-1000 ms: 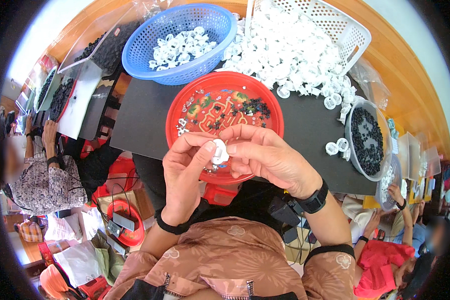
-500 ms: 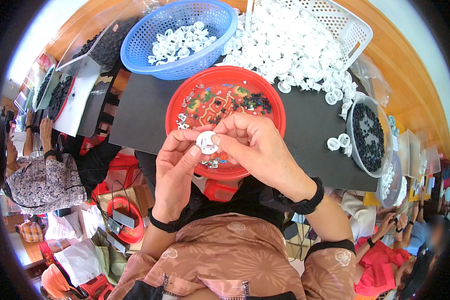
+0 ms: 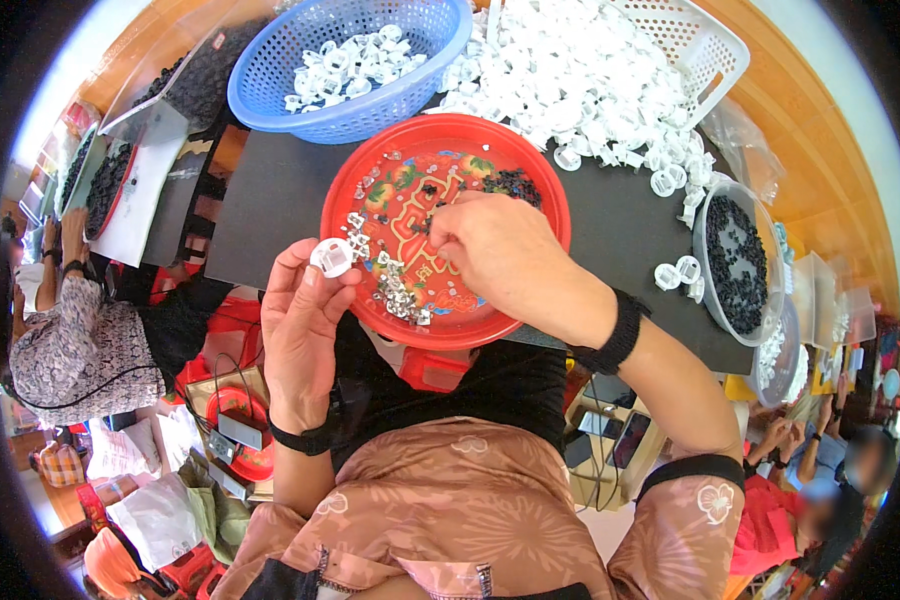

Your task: Manually assembling small plastic and metal components at a workbench.

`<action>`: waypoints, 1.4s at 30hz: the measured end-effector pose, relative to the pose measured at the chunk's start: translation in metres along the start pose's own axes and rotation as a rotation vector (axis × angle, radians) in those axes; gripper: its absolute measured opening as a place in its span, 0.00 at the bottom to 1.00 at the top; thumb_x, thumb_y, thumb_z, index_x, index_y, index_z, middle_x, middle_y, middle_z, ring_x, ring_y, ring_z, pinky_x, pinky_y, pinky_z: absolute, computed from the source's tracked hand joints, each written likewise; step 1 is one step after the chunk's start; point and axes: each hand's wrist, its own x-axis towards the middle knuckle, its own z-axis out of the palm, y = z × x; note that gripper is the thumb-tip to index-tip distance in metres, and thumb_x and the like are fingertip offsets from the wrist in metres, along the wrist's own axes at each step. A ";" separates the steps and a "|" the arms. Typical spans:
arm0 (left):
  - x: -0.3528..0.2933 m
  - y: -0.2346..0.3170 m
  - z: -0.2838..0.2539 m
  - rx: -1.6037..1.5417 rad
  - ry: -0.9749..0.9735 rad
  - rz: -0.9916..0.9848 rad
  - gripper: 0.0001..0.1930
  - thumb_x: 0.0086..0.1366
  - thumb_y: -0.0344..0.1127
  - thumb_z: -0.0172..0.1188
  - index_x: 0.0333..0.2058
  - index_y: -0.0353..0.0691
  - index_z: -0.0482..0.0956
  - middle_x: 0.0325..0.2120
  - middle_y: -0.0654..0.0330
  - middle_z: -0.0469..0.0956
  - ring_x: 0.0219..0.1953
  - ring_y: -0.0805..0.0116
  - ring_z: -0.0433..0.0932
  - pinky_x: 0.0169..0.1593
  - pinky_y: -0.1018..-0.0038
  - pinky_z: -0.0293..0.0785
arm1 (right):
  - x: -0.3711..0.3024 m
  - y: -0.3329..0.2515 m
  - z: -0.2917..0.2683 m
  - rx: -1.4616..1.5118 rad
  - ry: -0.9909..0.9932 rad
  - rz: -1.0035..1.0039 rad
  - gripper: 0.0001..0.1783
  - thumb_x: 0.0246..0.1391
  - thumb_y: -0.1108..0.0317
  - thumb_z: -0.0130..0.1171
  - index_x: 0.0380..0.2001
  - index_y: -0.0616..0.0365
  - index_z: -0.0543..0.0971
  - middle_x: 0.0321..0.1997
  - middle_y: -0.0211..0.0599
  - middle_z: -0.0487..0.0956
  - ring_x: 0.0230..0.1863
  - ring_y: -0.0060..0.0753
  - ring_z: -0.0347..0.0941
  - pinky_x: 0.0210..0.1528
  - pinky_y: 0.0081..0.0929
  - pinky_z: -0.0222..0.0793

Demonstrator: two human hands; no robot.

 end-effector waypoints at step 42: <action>-0.007 -0.011 0.031 0.731 -0.169 0.314 0.07 0.63 0.24 0.60 0.41 0.37 0.79 0.43 0.60 0.72 0.45 0.74 0.73 0.45 0.80 0.69 | 0.002 -0.009 -0.022 0.773 -0.407 0.250 0.05 0.58 0.71 0.61 0.36 0.61 0.81 0.30 0.19 0.79 0.32 0.10 0.70 0.34 0.15 0.66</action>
